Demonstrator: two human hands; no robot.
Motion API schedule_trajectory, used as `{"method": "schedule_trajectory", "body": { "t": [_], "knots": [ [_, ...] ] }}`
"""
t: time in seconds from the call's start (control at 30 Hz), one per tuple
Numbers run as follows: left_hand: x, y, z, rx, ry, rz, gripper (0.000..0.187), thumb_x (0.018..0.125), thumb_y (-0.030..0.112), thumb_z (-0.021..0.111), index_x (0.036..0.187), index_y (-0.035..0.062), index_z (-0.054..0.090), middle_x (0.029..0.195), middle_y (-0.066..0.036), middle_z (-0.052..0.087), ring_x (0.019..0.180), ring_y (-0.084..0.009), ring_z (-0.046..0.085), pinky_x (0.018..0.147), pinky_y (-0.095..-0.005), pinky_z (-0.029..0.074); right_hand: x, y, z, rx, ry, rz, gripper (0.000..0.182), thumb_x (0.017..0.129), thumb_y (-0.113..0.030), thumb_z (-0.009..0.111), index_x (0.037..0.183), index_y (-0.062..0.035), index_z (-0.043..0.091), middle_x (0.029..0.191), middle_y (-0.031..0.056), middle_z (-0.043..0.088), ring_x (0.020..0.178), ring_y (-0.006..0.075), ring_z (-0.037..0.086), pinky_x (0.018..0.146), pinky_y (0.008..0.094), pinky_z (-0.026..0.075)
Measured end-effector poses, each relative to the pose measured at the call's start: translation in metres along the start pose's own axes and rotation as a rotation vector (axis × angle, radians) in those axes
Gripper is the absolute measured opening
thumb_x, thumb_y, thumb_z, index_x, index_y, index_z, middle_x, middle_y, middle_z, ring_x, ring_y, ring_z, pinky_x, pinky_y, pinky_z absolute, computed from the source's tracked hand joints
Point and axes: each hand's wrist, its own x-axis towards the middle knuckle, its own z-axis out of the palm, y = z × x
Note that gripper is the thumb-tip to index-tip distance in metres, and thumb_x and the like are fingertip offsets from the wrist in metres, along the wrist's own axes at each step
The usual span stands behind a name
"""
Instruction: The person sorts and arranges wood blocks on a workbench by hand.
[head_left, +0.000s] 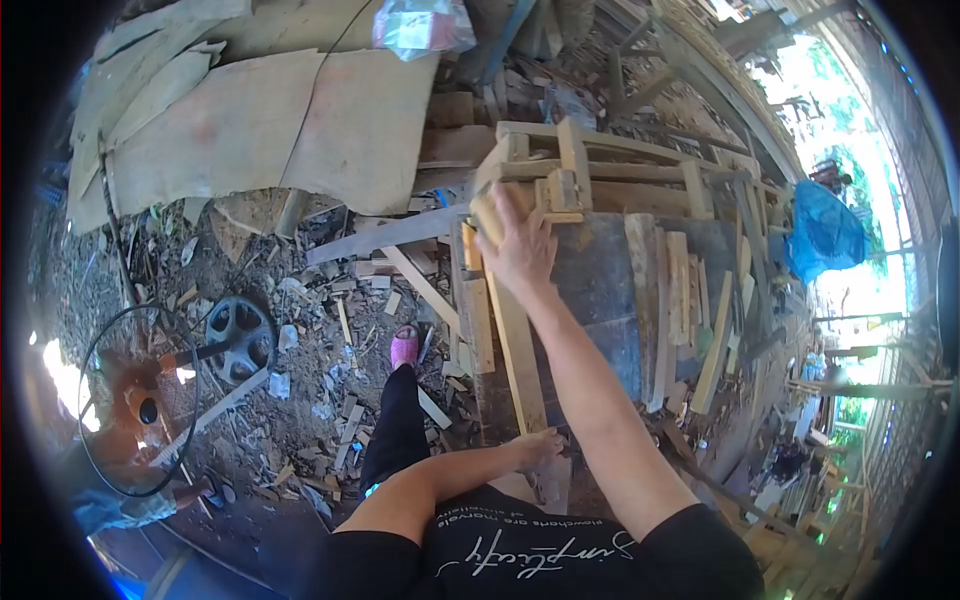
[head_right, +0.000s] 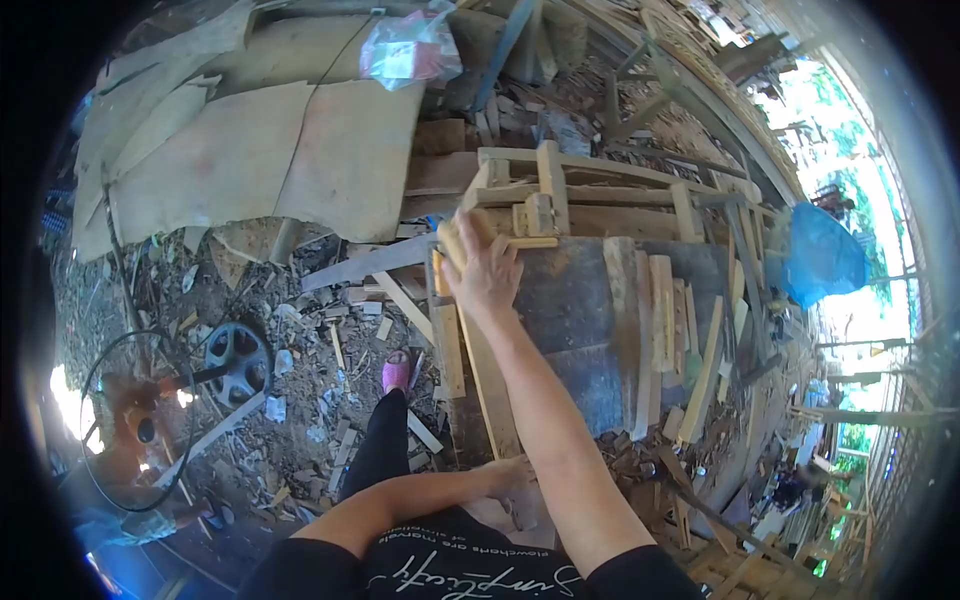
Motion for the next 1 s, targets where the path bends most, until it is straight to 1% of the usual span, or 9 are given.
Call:
{"method": "schedule_trajectory", "body": {
  "t": [0.13, 0.23, 0.3, 0.43, 0.6, 0.7, 0.83, 0.9, 1.0],
  "knots": [
    [-0.008, -0.001, -0.018, -0.037, -0.078, 0.035, 0.099, 0.063, 0.072, 0.078, 0.134, 0.0056, 0.059, 0.142, -0.015, 0.052, 0.139, -0.0323, 0.039, 0.118, -0.0491, 0.024, -0.116, 0.03, -0.018, 0.032, -0.095, -0.016, 0.085, 0.083, -0.042, 0.073, 0.156, -0.0415, 0.029, 0.111, 0.0213, 0.049, 0.101, 0.0409, 0.053, 0.081, 0.0544, 0.045],
    [-0.022, 0.006, -0.022, 0.13, 0.147, 0.014, 0.098, 0.063, 0.072, 0.079, 0.135, 0.0086, 0.058, 0.144, -0.015, 0.05, 0.139, -0.033, 0.039, 0.118, -0.0495, 0.024, -0.21, 0.048, -0.035, 0.053, -0.142, 0.001, 0.083, 0.083, -0.041, 0.073, 0.155, -0.0406, 0.032, 0.109, 0.021, 0.049, 0.099, 0.04, 0.053, 0.081, 0.0528, 0.045],
    [-0.021, 0.007, -0.011, -0.082, 0.205, -0.025, 0.099, 0.063, 0.072, 0.078, 0.135, 0.0074, 0.058, 0.144, -0.015, 0.049, 0.139, -0.0334, 0.039, 0.118, -0.0495, 0.023, -0.237, 0.053, -0.036, 0.055, -0.162, -0.013, 0.083, 0.083, -0.041, 0.073, 0.155, -0.0405, 0.032, 0.109, 0.0212, 0.049, 0.098, 0.0399, 0.053, 0.081, 0.0523, 0.045],
    [-0.024, -0.002, -0.008, -0.411, 0.323, -0.107, 0.099, 0.063, 0.073, 0.078, 0.134, 0.0057, 0.059, 0.145, -0.015, 0.049, 0.139, -0.034, 0.039, 0.118, -0.0496, 0.023, -0.187, 0.036, -0.026, 0.03, -0.118, 0.004, 0.083, 0.084, -0.042, 0.073, 0.155, -0.0401, 0.031, 0.111, 0.0228, 0.05, 0.098, 0.0406, 0.054, 0.081, 0.053, 0.044],
    [-0.006, 0.001, -0.033, -0.041, -0.196, 0.017, 0.105, 0.066, 0.077, 0.073, 0.131, -0.0046, 0.058, 0.141, -0.019, 0.051, 0.137, -0.0331, 0.041, 0.117, -0.0468, 0.025, -0.011, -0.006, -0.003, 0.059, -0.096, 0.042, 0.081, 0.087, -0.046, 0.071, 0.156, -0.0403, 0.028, 0.118, 0.0245, 0.05, 0.111, 0.043, 0.054, 0.09, 0.0577, 0.045],
    [-0.009, 0.001, -0.034, -0.066, -0.153, 0.026, 0.104, 0.067, 0.077, 0.072, 0.129, -0.0048, 0.059, 0.135, -0.02, 0.054, 0.135, -0.0317, 0.043, 0.115, -0.0459, 0.027, 0.035, -0.015, 0.003, 0.014, -0.055, 0.001, 0.081, 0.085, -0.041, 0.073, 0.154, -0.0354, 0.031, 0.119, 0.0273, 0.052, 0.102, 0.0419, 0.056, 0.085, 0.0527, 0.048],
    [-0.009, 0.002, -0.026, 0.028, -0.115, 0.019, 0.101, 0.067, 0.079, 0.07, 0.126, -0.0024, 0.061, 0.131, -0.016, 0.057, 0.129, -0.0294, 0.047, 0.111, -0.0444, 0.031, -0.009, 0.001, -0.004, 0.022, 0.033, -0.03, 0.083, 0.084, -0.04, 0.074, 0.155, -0.0361, 0.031, 0.116, 0.0262, 0.053, 0.1, 0.0412, 0.056, 0.084, 0.053, 0.048],
    [-0.012, 0.003, -0.023, 0.037, -0.002, 0.004, 0.095, 0.068, 0.079, 0.069, 0.124, 0.003, 0.063, 0.128, -0.013, 0.058, 0.126, -0.0271, 0.048, 0.108, -0.0423, 0.033, -0.062, 0.018, -0.019, 0.014, -0.11, -0.026, 0.086, 0.082, -0.039, 0.076, 0.155, -0.0366, 0.031, 0.117, 0.0263, 0.053, 0.1, 0.0415, 0.057, 0.084, 0.0542, 0.048],
    [-0.013, 0.009, -0.046, 0.06, -0.108, -0.013, 0.088, 0.07, 0.078, 0.067, 0.126, 0.0106, 0.061, 0.122, -0.01, 0.058, 0.122, -0.0265, 0.049, 0.106, -0.0439, 0.034, -0.15, 0.064, -0.034, 0.069, -0.115, -0.012, 0.085, 0.081, -0.037, 0.077, 0.154, -0.0339, 0.034, 0.13, 0.0195, 0.053, 0.104, 0.0398, 0.058, 0.087, 0.0518, 0.048]
  ]
}}
